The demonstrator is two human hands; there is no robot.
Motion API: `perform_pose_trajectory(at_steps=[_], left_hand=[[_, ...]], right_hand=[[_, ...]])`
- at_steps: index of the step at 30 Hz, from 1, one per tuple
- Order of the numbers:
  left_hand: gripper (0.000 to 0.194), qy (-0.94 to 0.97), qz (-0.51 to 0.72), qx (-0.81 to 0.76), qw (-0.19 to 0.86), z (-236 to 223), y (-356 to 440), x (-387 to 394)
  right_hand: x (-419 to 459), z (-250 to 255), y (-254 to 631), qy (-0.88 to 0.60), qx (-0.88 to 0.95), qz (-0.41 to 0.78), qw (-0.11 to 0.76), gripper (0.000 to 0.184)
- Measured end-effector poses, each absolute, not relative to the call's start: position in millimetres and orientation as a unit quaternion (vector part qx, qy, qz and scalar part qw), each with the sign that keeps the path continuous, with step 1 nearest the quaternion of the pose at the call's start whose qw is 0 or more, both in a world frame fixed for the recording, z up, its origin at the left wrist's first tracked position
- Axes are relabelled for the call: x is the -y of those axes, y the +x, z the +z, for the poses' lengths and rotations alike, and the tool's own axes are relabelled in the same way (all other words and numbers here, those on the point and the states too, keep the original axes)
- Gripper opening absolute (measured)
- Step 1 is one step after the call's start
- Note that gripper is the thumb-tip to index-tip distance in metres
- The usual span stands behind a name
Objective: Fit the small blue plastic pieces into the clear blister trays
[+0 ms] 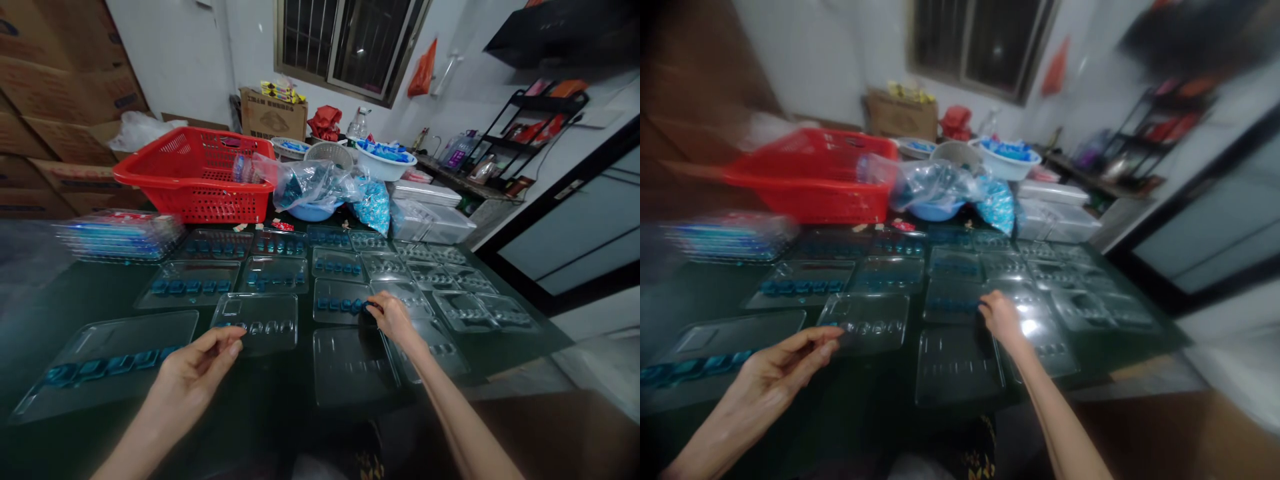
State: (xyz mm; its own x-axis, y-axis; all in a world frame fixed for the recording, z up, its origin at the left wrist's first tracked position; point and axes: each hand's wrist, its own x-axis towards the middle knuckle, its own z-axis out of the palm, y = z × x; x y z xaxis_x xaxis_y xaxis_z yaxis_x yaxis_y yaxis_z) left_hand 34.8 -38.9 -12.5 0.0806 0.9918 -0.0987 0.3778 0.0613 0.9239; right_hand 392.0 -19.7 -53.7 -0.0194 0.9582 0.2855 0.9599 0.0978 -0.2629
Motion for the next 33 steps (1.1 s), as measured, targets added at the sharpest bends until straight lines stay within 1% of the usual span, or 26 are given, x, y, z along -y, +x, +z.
perform_pose_trajectory(at_steps=[3,7,10,14,17,20,26,33], left_hand=[[0.031,0.634,0.333,-0.55,0.429,-4.7,44.1,32.6],[0.02,0.752,0.305,-0.462,0.358,13.1,77.1,17.3],[0.019,0.854,0.262,-0.36,0.269,19.4,122.3,-1.3],[0.021,0.946,0.178,-0.249,0.107,7.4,191.1,-29.2],[0.017,0.967,0.133,-0.199,0.083,-8.0,228.4,-46.7],[0.012,0.978,0.093,-0.171,0.073,-19.4,245.8,-59.6],[0.013,0.983,0.054,-0.165,0.058,-25.2,248.9,-71.1],[0.015,0.98,0.038,-0.191,0.045,-30.7,257.9,-63.8]], right_hand=[[19.5,-51.1,390.0,-0.676,0.717,-0.002,0.171,0.019],[19.4,-48.2,384.7,-0.682,0.718,0.005,0.138,0.018],[19.3,-46.5,380.6,-0.691,0.713,0.01,0.117,0.017],[18.7,-46.3,380.8,-0.696,0.71,0.018,0.106,0.018],[17.9,-46.6,383.6,-0.695,0.711,0.027,0.105,0.02],[17.1,-46.6,385.8,-0.695,0.71,0.036,0.107,0.022],[16.0,-47.7,389.4,-0.693,0.709,0.052,0.124,0.022],[16.4,-54.9,388.1,-0.691,0.702,0.072,0.16,0.023]])
